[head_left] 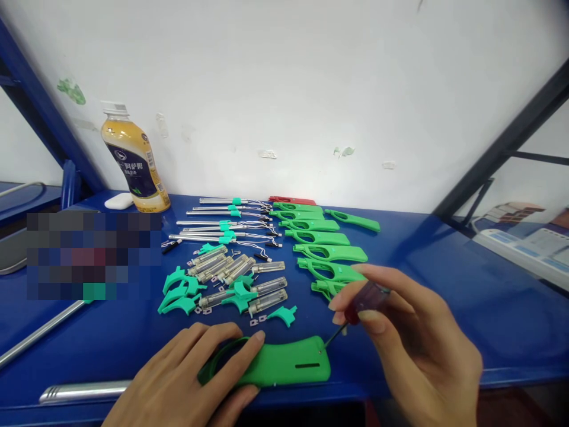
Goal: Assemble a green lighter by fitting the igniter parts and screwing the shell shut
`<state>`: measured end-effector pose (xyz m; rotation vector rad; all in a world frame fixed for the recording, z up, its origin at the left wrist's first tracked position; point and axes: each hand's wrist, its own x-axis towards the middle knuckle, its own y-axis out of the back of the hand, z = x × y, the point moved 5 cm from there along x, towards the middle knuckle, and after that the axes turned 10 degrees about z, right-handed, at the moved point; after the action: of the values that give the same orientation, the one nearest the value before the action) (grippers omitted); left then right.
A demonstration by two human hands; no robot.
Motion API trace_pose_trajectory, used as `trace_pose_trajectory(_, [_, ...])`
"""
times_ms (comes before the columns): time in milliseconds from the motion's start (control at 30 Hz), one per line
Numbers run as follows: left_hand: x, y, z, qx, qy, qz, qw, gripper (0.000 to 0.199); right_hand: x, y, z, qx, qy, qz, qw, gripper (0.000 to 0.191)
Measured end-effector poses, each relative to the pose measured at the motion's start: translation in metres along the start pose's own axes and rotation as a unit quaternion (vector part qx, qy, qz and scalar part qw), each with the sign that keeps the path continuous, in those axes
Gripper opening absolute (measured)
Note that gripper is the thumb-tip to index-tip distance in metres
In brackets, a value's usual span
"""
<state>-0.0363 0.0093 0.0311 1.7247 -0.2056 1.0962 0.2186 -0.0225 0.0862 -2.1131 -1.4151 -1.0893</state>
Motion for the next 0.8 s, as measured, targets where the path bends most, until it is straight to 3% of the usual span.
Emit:
trace_pose_trajectory(200, [0.001,-0.001,0.001,0.004,-0.001,0.010,1.000,0.037,-0.001,-0.008,-0.005,0.046,0.001,-0.047,0.998,0.058])
trace_pose_trajectory(300, [0.002,-0.001,0.002,0.010,-0.003,0.010,1.000,0.037,0.000,-0.011,-0.007,0.091,0.015,-0.021,0.996,0.059])
trace_pose_trajectory(400, [0.002,-0.001,0.002,0.012,0.002,0.005,1.000,0.037,0.000,-0.008,-0.004,0.058,0.030,0.018,0.998,0.057])
trace_pose_trajectory(500, [0.001,0.000,0.002,0.008,0.000,0.012,1.000,0.037,0.000,-0.008,-0.003,0.025,0.021,-0.007,0.999,0.040])
trace_pose_trajectory(567, [0.001,0.001,0.002,0.005,-0.003,0.013,1.000,0.037,0.000,-0.010,-0.004,0.045,0.015,-0.032,0.998,0.044])
trace_pose_trajectory(667, [0.002,0.000,0.002,0.005,0.001,0.008,1.000,0.037,0.001,-0.011,-0.007,0.073,0.032,-0.016,0.997,0.051])
trace_pose_trajectory(800, [0.002,0.002,0.003,0.015,0.008,0.004,1.000,0.036,0.001,-0.008,-0.008,0.001,0.057,0.016,0.998,0.047])
